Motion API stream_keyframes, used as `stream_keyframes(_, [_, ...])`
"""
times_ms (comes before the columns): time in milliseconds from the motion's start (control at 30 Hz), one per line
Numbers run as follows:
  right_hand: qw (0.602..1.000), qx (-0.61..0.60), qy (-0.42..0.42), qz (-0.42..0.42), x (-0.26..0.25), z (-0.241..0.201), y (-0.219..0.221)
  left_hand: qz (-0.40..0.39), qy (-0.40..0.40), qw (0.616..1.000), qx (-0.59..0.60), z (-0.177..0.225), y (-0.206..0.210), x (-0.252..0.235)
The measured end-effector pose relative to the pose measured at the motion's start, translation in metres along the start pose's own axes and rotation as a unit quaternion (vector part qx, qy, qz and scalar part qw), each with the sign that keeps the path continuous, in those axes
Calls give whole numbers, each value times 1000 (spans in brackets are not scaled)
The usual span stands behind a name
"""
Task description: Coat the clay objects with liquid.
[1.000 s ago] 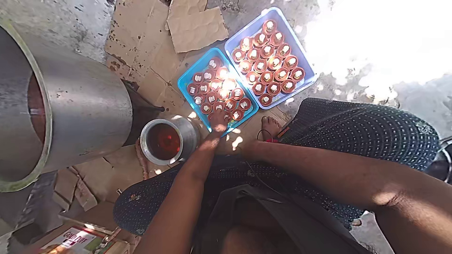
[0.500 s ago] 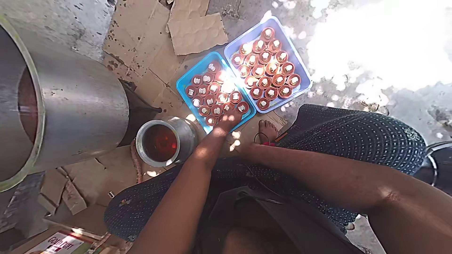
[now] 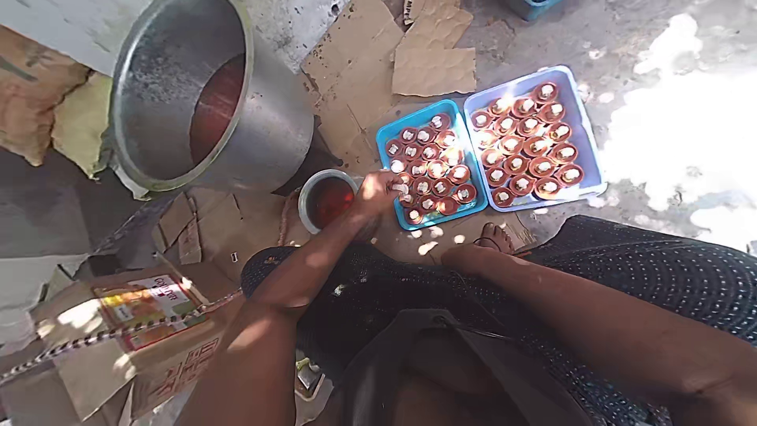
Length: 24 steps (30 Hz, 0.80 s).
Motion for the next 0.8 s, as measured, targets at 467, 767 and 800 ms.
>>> stream_keyframes(467, [998,45,36,4,-15,-13,-8,90,-307,946,-60,-160,-50,94])
stream_keyframes(767, [998,68,14,-7,17,-39,-22,-9,-348,935,-68,-186,-18,107])
stream_keyframes(800, [998,62,9,-13,25,-44,-23,-8,-347,936,-67,-186,-17,107])
Point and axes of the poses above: each hand's wrist, its own x-axis away from the middle knuckle, its own y-axis out of the palm, z = x × y, the point moved 9 cm from there along -x, towards the middle knuckle, and after that the axes turned 13 degrees about -z, right-handed, at the moved point
